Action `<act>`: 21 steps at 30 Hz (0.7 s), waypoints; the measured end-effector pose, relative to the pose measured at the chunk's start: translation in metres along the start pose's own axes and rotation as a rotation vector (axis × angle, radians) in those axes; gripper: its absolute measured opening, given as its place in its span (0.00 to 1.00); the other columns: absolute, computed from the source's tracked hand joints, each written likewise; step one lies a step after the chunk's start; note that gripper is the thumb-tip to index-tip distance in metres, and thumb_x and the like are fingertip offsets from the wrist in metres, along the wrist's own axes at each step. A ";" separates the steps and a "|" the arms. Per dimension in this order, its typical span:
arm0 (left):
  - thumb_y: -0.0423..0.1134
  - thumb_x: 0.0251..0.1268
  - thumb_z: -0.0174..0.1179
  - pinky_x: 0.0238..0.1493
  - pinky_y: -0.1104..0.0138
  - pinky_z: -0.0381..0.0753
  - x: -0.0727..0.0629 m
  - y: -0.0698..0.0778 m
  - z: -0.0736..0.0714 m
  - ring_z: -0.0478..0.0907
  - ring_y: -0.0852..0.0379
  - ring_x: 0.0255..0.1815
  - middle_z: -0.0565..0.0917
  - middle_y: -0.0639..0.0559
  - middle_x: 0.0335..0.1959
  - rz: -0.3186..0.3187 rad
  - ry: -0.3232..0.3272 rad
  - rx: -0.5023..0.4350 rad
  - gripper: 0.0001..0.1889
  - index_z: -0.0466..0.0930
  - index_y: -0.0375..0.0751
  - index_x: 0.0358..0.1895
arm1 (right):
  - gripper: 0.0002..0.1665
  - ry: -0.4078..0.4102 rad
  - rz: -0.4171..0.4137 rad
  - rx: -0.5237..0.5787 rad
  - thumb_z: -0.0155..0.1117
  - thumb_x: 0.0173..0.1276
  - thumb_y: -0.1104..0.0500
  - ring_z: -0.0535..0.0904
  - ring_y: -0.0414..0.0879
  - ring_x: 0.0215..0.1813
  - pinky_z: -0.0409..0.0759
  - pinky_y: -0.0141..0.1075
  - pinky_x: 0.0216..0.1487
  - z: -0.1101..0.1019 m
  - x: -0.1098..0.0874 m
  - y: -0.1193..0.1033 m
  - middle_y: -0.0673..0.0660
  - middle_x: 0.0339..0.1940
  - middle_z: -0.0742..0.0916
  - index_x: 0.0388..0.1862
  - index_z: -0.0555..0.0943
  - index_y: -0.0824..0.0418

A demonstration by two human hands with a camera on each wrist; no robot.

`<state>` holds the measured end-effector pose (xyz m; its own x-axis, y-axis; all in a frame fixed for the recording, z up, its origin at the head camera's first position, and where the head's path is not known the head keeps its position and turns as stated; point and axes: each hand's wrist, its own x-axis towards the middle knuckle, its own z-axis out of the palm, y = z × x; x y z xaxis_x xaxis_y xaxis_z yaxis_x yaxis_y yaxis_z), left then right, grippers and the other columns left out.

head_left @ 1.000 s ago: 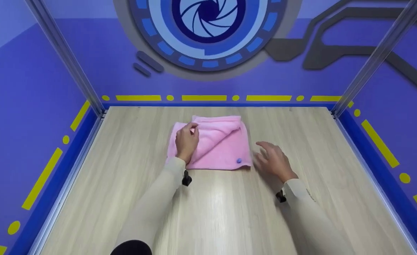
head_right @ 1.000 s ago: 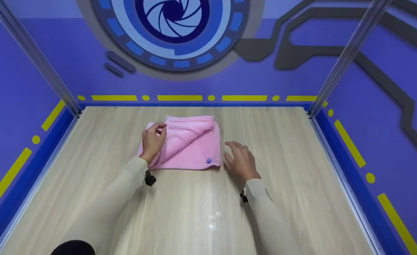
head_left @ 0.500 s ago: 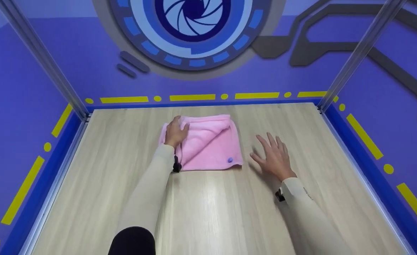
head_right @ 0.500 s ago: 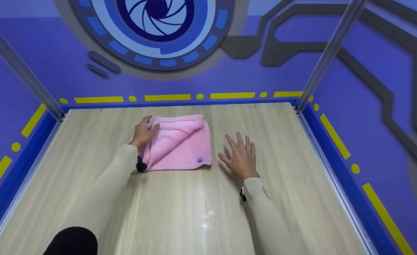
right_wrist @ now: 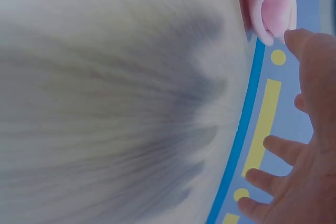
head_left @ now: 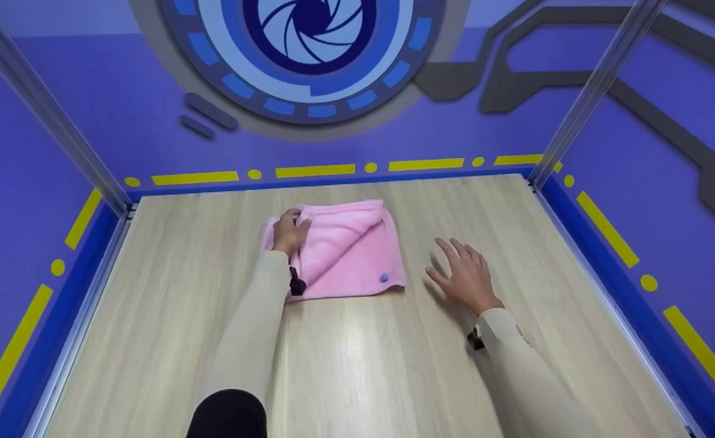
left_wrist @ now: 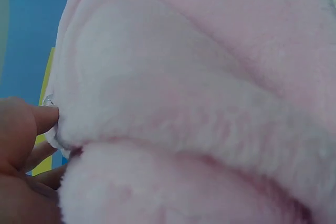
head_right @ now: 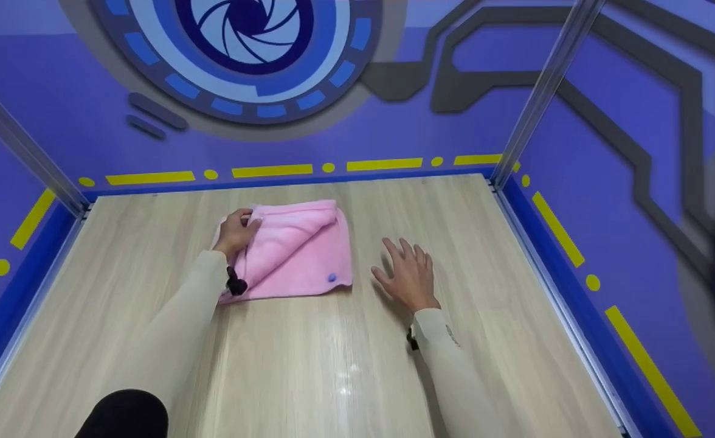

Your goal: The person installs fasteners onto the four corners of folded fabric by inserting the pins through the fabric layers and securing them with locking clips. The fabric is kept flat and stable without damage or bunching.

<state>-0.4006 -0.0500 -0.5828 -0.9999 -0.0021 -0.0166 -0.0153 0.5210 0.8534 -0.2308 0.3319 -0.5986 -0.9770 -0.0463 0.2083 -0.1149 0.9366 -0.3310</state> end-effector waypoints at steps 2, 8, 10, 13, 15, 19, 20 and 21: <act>0.37 0.72 0.61 0.70 0.53 0.70 0.001 -0.002 0.001 0.75 0.37 0.65 0.82 0.31 0.60 0.013 0.018 -0.021 0.23 0.75 0.29 0.65 | 0.44 -0.010 0.010 0.011 0.63 0.73 0.38 0.63 0.70 0.75 0.56 0.67 0.74 0.000 -0.001 0.000 0.67 0.78 0.69 0.82 0.63 0.51; 0.36 0.69 0.63 0.62 0.52 0.75 0.002 -0.008 0.003 0.79 0.38 0.56 0.84 0.32 0.51 -0.027 0.080 -0.046 0.14 0.79 0.31 0.52 | 0.42 -0.030 0.018 0.043 0.64 0.74 0.40 0.66 0.69 0.73 0.57 0.67 0.73 0.002 -0.005 -0.001 0.66 0.76 0.72 0.81 0.64 0.51; 0.37 0.69 0.63 0.60 0.52 0.75 0.002 -0.008 0.003 0.79 0.40 0.53 0.84 0.34 0.49 -0.057 0.097 -0.040 0.12 0.80 0.32 0.49 | 0.42 -0.037 0.020 0.048 0.64 0.74 0.40 0.67 0.69 0.72 0.57 0.67 0.73 0.003 -0.006 -0.002 0.65 0.75 0.73 0.81 0.64 0.51; 0.37 0.67 0.64 0.56 0.53 0.77 0.001 -0.006 0.003 0.80 0.42 0.50 0.85 0.37 0.45 -0.091 0.138 -0.061 0.10 0.82 0.34 0.45 | 0.42 -0.052 0.030 0.053 0.64 0.74 0.40 0.68 0.68 0.71 0.57 0.65 0.73 0.003 -0.006 -0.002 0.64 0.75 0.73 0.81 0.64 0.50; 0.37 0.66 0.64 0.55 0.54 0.77 -0.001 -0.003 0.005 0.80 0.43 0.48 0.85 0.38 0.43 -0.094 0.174 -0.099 0.08 0.83 0.34 0.42 | 0.41 -0.062 0.037 0.057 0.63 0.74 0.40 0.68 0.67 0.71 0.57 0.65 0.74 0.002 -0.006 -0.001 0.63 0.75 0.73 0.81 0.64 0.50; 0.34 0.63 0.67 0.52 0.56 0.77 -0.006 0.012 0.010 0.79 0.46 0.45 0.84 0.40 0.39 -0.038 0.236 -0.209 0.05 0.83 0.36 0.39 | 0.40 -0.054 0.037 0.059 0.63 0.75 0.42 0.70 0.67 0.70 0.58 0.65 0.73 -0.001 -0.005 0.002 0.62 0.74 0.75 0.81 0.65 0.50; 0.34 0.62 0.67 0.51 0.57 0.77 -0.008 0.018 0.012 0.79 0.47 0.44 0.84 0.41 0.38 -0.011 0.251 -0.234 0.05 0.83 0.37 0.38 | 0.40 -0.048 0.037 0.057 0.64 0.74 0.42 0.70 0.67 0.69 0.59 0.65 0.72 -0.002 -0.004 0.003 0.62 0.73 0.75 0.80 0.65 0.51; 0.33 0.62 0.68 0.50 0.58 0.77 -0.010 0.025 0.014 0.79 0.48 0.43 0.84 0.42 0.37 0.022 0.262 -0.255 0.05 0.83 0.37 0.37 | 0.39 -0.041 0.034 0.056 0.64 0.74 0.43 0.71 0.67 0.68 0.60 0.66 0.72 -0.003 -0.004 0.004 0.62 0.73 0.76 0.80 0.66 0.51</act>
<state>-0.3904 -0.0257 -0.5687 -0.9673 -0.2289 0.1095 0.0385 0.2941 0.9550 -0.2271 0.3367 -0.5976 -0.9868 -0.0302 0.1591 -0.0907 0.9171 -0.3881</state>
